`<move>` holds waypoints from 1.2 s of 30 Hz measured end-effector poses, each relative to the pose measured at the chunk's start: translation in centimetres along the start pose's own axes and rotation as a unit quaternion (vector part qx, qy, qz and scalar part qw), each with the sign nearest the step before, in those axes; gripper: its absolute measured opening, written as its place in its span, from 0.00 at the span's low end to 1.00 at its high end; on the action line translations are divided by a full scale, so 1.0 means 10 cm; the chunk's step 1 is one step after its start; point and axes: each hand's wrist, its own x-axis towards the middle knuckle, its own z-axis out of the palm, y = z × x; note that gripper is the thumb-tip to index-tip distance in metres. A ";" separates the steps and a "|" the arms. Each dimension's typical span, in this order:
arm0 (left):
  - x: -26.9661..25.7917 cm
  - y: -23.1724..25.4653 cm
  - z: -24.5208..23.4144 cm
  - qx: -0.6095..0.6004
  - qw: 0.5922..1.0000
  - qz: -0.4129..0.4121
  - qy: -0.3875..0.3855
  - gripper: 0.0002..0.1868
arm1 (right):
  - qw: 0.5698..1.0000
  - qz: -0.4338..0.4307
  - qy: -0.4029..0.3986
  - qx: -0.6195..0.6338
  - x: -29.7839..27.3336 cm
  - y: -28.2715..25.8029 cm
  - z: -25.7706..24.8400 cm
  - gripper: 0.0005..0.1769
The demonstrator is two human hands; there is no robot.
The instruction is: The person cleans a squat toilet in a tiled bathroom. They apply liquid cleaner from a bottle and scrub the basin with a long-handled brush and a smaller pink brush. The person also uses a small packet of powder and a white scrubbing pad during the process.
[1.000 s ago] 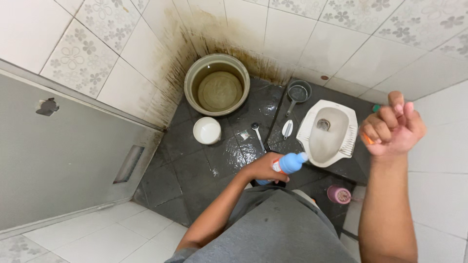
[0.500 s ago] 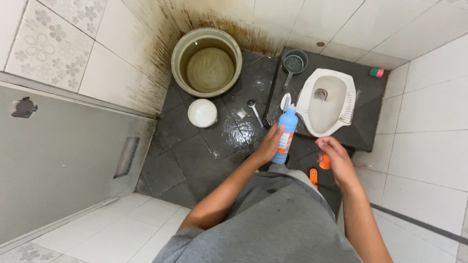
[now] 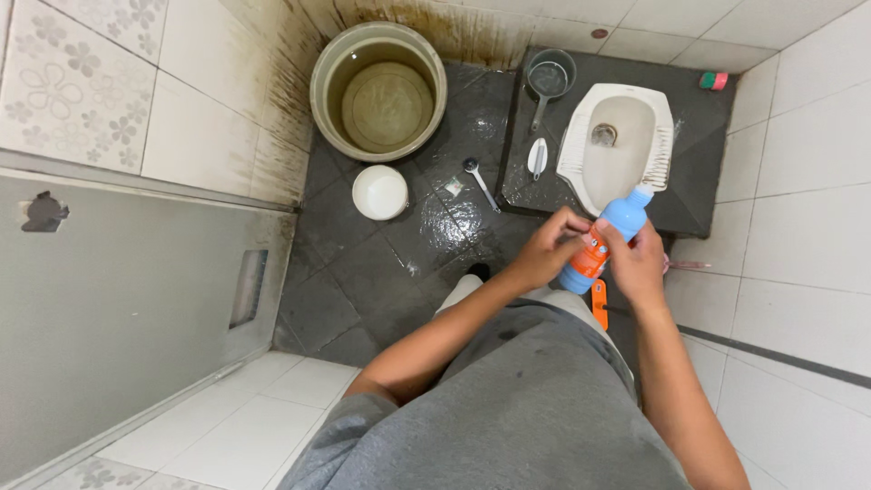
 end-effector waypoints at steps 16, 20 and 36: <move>0.35 -0.39 -0.23 -0.222 0.945 -0.240 -0.014 0.15 | 0.901 -0.052 -0.130 0.411 0.33 -0.40 0.16 0.22; 0.37 -0.44 -0.26 -0.234 0.951 -0.204 0.017 0.15 | 0.916 -0.002 -0.117 0.383 0.34 -0.27 0.08 0.23; 1.43 -0.96 0.63 -0.177 0.938 -0.292 0.066 0.02 | 0.922 0.119 -0.123 0.346 0.92 0.35 -1.15 0.33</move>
